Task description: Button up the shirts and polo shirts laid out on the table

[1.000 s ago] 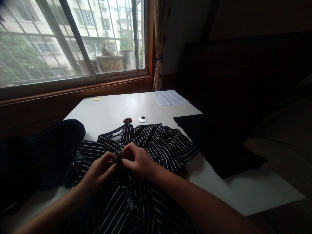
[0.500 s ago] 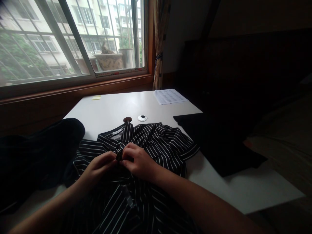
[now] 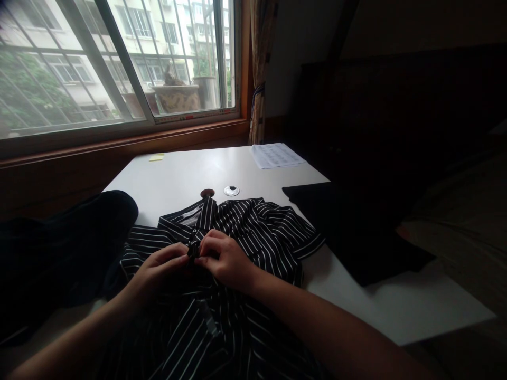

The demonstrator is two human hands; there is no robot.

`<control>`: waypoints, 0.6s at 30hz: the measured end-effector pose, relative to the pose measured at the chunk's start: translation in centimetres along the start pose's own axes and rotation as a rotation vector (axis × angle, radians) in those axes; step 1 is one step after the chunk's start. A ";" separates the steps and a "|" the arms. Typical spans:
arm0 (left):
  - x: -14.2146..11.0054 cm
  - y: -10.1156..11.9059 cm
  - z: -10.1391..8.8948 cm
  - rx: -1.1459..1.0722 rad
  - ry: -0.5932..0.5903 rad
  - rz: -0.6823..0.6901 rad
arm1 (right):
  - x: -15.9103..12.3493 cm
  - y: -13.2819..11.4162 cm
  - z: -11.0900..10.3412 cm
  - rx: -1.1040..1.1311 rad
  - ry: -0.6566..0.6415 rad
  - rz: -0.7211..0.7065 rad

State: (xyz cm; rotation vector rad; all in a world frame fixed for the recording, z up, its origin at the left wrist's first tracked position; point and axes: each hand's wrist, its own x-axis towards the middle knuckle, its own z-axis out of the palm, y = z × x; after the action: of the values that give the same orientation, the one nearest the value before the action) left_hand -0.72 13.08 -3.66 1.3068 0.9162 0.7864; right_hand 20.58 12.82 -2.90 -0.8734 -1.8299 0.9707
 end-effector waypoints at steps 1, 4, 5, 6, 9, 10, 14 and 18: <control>0.0 0.0 0.0 0.003 -0.002 0.001 | 0.0 0.0 0.0 0.004 -0.002 -0.007; 0.0 0.0 -0.1 0.028 0.001 0.008 | 0.0 0.1 0.0 0.001 -0.016 -0.045; 0.0 0.0 -0.1 0.040 0.002 0.013 | 0.0 0.1 0.0 -0.003 -0.021 -0.060; 0.0 0.1 -0.1 0.053 0.002 0.019 | 0.0 0.1 0.0 -0.008 -0.025 -0.072; -0.1 0.3 -0.1 0.116 -0.009 0.051 | 0.0 0.1 -0.1 -0.027 -0.038 -0.083; -0.2 0.3 -0.1 0.148 -0.018 0.065 | 0.0 0.1 -0.1 -0.035 -0.049 -0.085; -0.4 0.4 0.0 0.216 -0.063 0.086 | -0.2 0.4 -0.2 -0.078 -0.097 -0.103; -0.5 0.4 0.1 0.238 -0.091 0.084 | -0.4 0.4 -0.2 -0.141 -0.127 -0.131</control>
State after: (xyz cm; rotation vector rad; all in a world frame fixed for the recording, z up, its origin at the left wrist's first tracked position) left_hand -0.86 12.68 -3.18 1.5847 0.9063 0.6916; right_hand 20.96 12.73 -3.36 -0.7800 -2.0572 0.8387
